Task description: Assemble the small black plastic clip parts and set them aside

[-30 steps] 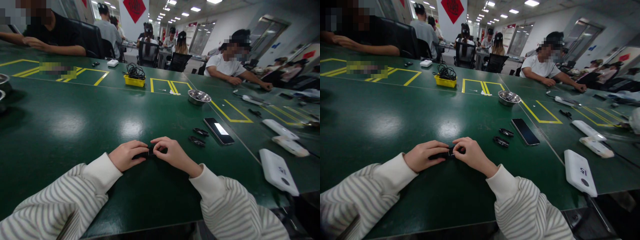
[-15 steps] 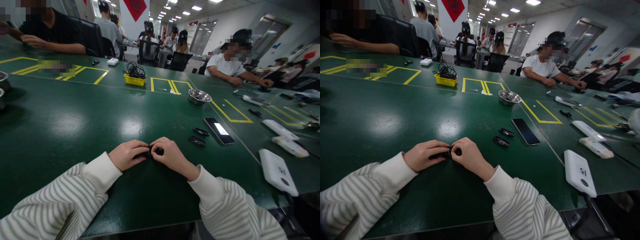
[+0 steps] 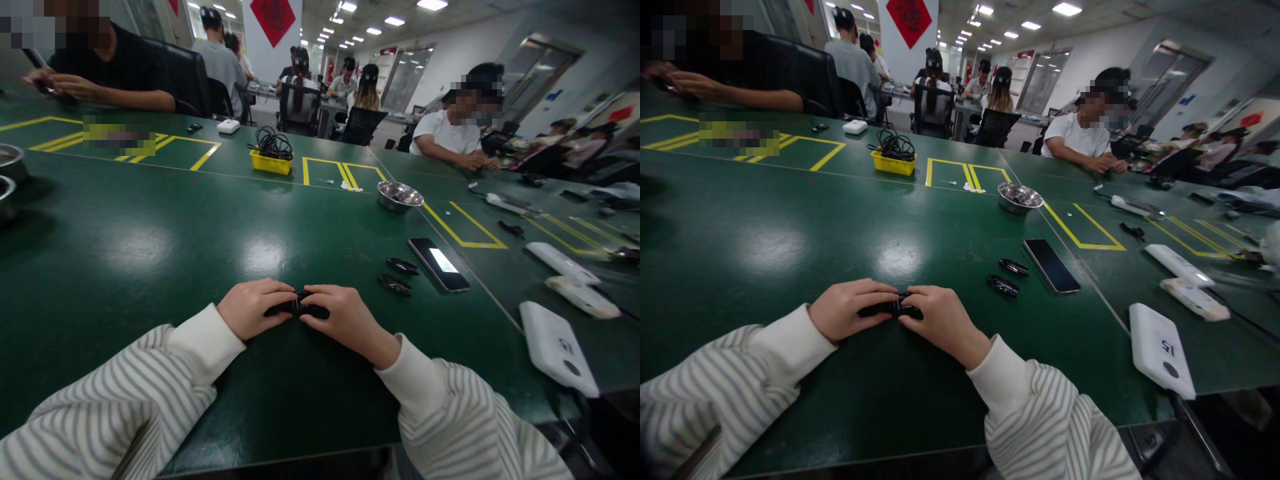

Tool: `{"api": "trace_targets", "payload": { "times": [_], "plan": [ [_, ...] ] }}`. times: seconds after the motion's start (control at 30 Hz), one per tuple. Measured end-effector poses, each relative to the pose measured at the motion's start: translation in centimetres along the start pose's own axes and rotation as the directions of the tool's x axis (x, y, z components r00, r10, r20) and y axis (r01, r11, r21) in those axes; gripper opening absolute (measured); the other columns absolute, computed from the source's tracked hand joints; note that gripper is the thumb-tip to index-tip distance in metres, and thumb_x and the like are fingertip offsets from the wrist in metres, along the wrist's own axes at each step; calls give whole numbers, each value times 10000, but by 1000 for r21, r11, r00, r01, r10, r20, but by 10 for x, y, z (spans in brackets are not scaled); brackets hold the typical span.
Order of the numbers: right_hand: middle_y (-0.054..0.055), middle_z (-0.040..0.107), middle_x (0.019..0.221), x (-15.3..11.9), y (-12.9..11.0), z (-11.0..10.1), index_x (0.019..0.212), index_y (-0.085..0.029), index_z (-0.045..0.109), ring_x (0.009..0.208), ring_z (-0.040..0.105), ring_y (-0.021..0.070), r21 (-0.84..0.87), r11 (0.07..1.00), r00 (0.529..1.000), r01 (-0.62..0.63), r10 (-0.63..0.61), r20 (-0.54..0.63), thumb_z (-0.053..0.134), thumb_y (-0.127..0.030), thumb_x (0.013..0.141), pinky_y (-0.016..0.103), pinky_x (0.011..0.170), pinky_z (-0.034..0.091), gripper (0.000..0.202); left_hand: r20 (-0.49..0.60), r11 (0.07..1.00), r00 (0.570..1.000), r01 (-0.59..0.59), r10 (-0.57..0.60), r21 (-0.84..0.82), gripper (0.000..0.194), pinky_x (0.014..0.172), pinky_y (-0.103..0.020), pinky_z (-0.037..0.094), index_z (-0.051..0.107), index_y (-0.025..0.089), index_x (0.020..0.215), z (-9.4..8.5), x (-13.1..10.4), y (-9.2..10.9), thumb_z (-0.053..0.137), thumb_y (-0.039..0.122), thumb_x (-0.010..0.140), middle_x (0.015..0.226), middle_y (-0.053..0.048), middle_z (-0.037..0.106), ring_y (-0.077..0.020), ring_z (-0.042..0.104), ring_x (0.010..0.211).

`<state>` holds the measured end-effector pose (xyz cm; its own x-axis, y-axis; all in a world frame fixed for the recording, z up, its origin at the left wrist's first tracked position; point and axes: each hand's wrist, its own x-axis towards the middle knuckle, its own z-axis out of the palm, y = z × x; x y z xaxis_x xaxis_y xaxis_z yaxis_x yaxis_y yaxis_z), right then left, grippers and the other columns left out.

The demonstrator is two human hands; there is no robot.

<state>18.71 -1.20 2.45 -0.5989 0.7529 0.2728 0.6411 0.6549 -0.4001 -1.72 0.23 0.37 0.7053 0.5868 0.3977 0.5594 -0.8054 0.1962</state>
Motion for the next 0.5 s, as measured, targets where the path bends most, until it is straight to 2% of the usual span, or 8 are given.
{"api": "trace_targets", "payload": {
  "times": [0.33,0.5],
  "plan": [
    [64,611,1055,2,5,9,895,-186,641,953,575,166,2,999,998,42,-41,-54,534,-214,753,296,844,450,180,-53,999,998,-43,45,27,225,690,-265,502,603,186,968,0,-2,-7,502,279,789,1006,-54,631,-156,612,810],
    [66,606,1061,12,1,25,897,-186,636,958,566,155,25,996,989,83,-79,-123,514,-224,768,296,852,440,182,-92,994,993,-73,80,77,229,704,-274,505,610,190,968,-5,-17,-19,485,286,802,1004,-60,633,-157,618,791]
  ]
}}
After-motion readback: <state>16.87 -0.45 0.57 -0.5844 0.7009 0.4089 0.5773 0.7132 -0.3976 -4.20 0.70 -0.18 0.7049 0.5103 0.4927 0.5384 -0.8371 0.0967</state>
